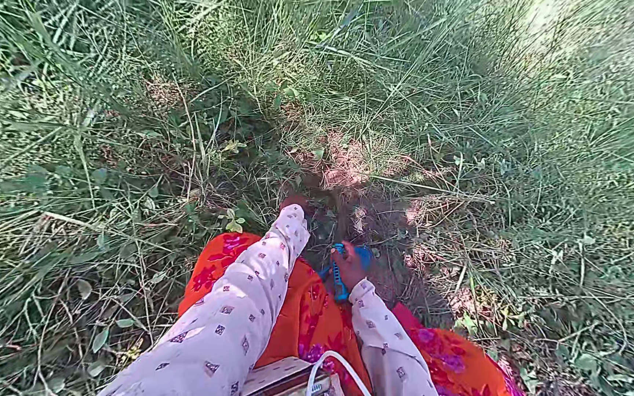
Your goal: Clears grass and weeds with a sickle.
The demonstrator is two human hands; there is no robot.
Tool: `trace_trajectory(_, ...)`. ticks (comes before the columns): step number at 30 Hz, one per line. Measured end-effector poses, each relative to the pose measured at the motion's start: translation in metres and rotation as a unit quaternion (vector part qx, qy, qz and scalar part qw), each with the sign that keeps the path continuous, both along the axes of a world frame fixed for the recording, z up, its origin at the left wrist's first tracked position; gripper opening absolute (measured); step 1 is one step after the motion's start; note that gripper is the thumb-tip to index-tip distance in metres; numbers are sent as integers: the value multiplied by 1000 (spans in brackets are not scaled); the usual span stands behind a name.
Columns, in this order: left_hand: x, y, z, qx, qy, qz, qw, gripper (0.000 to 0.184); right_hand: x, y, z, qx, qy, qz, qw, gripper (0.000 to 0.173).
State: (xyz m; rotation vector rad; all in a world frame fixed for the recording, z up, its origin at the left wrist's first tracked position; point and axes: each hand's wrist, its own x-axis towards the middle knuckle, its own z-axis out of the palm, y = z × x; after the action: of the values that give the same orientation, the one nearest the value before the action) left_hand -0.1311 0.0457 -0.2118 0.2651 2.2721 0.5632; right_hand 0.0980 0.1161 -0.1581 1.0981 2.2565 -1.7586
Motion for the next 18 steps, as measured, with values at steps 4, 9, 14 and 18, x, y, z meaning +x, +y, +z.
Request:
trace_trajectory(4,-3,-5,-4,-11,9,12,1000,39,2,-1,11,89,-79,59,991,55)
trace_trajectory(9,-6,-3,-7,-2,-1,44,999,45,33,-20,63,201,-157,147,956,55)
trace_trajectory(14,-6,-7,11,-16,10,3,1000,39,60,-22,57,171,-16,41,984,52)
trace_trajectory(18,7,-1,2,34,24,-11,999,63,52,-16,50,99,65,-49,992,52)
